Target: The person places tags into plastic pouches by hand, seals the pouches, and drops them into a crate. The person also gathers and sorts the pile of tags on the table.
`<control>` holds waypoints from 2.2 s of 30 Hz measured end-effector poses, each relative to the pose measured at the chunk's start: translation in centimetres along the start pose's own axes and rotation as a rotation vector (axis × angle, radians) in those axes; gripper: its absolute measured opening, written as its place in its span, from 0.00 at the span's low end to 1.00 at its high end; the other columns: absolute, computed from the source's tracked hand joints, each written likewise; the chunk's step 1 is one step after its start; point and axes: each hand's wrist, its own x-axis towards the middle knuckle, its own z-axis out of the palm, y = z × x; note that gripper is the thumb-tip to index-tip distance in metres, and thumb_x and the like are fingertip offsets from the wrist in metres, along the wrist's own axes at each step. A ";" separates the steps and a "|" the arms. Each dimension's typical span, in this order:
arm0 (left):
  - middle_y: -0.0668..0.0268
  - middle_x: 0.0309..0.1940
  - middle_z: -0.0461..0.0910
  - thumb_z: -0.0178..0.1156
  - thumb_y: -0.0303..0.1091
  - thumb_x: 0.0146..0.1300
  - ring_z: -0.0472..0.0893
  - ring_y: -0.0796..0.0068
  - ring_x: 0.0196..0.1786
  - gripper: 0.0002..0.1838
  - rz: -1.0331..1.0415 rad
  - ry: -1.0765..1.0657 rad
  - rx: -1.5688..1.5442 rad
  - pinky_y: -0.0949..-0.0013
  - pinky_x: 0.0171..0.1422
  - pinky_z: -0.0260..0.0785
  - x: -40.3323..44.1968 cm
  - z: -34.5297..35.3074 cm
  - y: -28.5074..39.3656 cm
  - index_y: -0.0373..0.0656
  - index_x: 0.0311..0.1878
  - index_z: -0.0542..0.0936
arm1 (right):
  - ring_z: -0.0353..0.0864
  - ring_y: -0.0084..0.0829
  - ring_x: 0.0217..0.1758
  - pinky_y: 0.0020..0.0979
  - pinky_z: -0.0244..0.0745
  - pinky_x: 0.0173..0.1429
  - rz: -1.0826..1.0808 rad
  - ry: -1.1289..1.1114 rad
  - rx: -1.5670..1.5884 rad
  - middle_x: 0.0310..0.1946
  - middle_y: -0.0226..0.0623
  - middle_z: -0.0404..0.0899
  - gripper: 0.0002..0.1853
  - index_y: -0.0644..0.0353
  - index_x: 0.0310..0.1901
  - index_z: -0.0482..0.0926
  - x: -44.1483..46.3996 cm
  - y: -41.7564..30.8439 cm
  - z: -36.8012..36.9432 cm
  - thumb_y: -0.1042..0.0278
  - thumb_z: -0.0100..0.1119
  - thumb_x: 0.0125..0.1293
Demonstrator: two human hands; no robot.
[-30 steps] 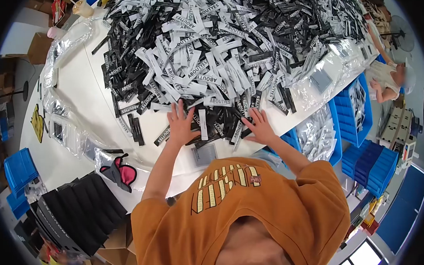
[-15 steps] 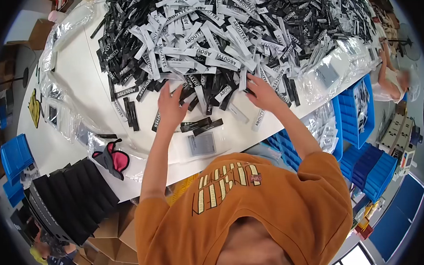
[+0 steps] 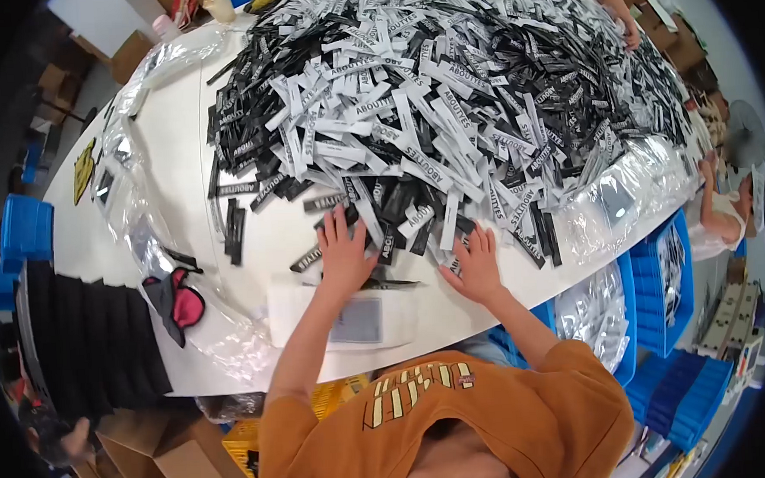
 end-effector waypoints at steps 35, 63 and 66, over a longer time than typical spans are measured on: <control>0.48 0.48 0.78 0.64 0.41 0.53 0.75 0.49 0.56 0.27 1.042 0.404 -0.393 0.54 0.62 0.64 -23.6 -22.2 26.8 0.32 0.53 0.76 | 0.73 0.43 0.42 0.41 0.67 0.48 -0.263 0.442 0.397 0.31 0.38 0.76 0.04 0.57 0.32 0.78 -4.4 2.6 2.2 0.72 0.58 0.53; 0.54 0.38 0.81 0.62 0.23 0.48 0.80 0.51 0.43 0.15 1.169 0.616 -0.271 0.60 0.47 0.72 -20.8 -22.7 24.9 0.36 0.43 0.80 | 0.74 0.45 0.39 0.42 0.68 0.44 -0.301 0.465 0.441 0.30 0.40 0.77 0.05 0.59 0.33 0.78 -4.1 2.1 1.0 0.76 0.59 0.53; 0.54 0.37 0.81 0.62 0.21 0.47 0.81 0.52 0.41 0.15 1.105 0.712 -0.332 0.61 0.45 0.73 -21.7 -22.5 24.2 0.36 0.42 0.81 | 0.74 0.45 0.40 0.40 0.69 0.44 -0.245 0.381 0.506 0.33 0.42 0.77 0.07 0.60 0.35 0.78 -4.3 2.4 1.3 0.78 0.58 0.53</control>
